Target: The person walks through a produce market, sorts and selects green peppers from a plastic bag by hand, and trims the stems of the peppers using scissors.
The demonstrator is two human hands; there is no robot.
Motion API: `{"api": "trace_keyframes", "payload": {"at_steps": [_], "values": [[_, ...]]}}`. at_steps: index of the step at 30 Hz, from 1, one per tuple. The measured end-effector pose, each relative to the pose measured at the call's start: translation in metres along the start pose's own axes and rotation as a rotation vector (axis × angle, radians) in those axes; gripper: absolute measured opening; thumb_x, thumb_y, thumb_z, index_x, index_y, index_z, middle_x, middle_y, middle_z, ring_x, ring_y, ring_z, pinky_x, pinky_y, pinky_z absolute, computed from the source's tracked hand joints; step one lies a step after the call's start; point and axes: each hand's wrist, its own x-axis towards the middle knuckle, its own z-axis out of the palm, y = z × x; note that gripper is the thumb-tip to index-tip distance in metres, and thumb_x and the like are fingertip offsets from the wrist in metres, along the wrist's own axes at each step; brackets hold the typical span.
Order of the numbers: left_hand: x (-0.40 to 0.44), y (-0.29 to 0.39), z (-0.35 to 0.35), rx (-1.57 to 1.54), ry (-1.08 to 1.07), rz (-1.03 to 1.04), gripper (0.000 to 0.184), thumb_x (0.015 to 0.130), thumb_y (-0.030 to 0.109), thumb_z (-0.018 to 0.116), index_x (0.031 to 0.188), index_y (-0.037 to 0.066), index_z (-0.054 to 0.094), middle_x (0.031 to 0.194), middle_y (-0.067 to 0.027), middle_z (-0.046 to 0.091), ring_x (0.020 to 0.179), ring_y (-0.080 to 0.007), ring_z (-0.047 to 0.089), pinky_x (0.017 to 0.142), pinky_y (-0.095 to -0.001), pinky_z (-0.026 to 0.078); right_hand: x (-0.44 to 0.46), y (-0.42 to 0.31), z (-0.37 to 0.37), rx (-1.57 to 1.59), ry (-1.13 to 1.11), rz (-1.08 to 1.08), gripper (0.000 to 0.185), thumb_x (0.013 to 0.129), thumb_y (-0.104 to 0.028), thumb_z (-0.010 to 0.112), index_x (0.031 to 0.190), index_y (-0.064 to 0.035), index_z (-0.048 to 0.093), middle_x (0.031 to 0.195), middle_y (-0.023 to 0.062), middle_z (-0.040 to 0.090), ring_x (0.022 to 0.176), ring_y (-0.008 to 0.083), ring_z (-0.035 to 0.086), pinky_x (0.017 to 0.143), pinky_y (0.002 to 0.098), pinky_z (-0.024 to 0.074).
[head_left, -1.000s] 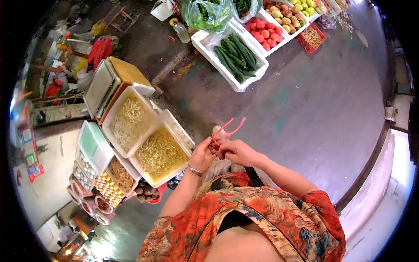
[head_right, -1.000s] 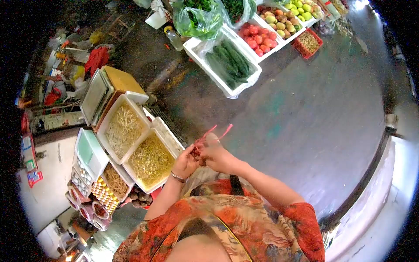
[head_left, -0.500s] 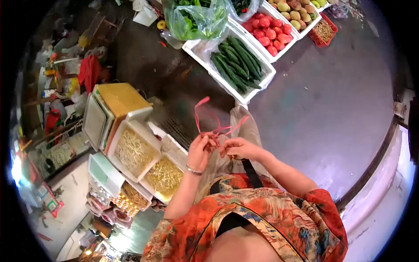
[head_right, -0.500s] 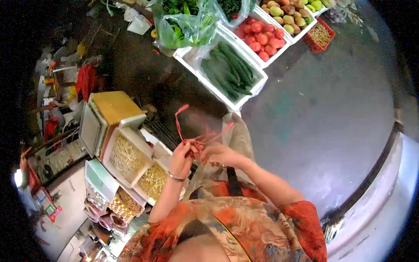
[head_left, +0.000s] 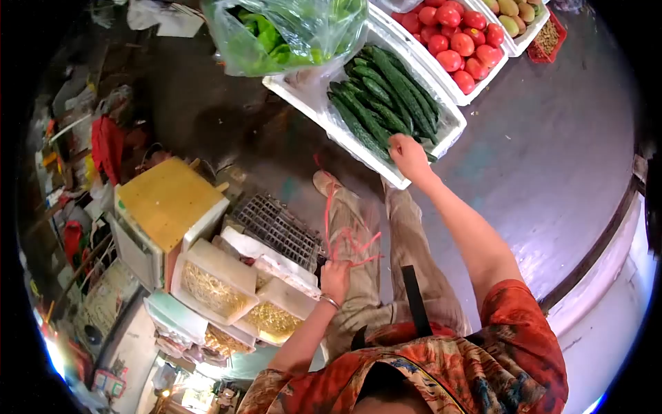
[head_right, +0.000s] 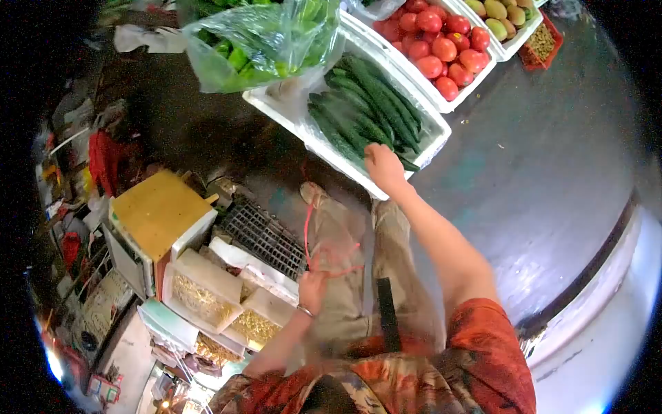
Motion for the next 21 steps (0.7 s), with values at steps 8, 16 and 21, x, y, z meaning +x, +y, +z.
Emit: {"api": "trace_keyframes", "payload": {"at_steps": [8,16,21], "values": [[0.027,-0.03,0.006,0.061,-0.193,-0.028,0.019,0.084,0.018,0.051,0.098,0.011,0.061,0.087,-0.0086,0.063,0.086,-0.0293,0.054,0.075,-0.0426,0.038,0.079,0.026,0.079,-0.346,0.18,0.047,0.042,0.078,-0.02,0.064,0.115,-0.0064,0.053,0.106,0.0161,0.056,0.099,0.0354,0.055,0.084,0.0458,0.0436],[0.043,-0.035,-0.006,0.013,-0.244,-0.084,0.018,0.084,0.016,0.053,0.099,0.01,0.06,0.093,-0.007,0.064,0.089,-0.0281,0.052,0.078,-0.0418,0.037,0.077,0.038,0.074,-0.179,0.21,-0.126,0.039,0.076,-0.022,0.066,0.109,-0.0016,0.059,0.094,0.0179,0.059,0.088,0.0337,0.056,0.077,0.0403,0.0456],[0.047,-0.036,-0.004,0.049,-0.253,-0.085,0.015,0.084,0.018,0.052,0.095,0.01,0.059,0.089,-0.0076,0.064,0.088,-0.0276,0.051,0.077,-0.0416,0.036,0.065,0.039,0.044,0.517,-0.038,0.328,0.046,0.088,-0.033,0.056,0.116,0.0036,0.056,0.099,0.0089,0.062,0.087,0.0149,0.056,0.077,0.027,0.0459]]}}
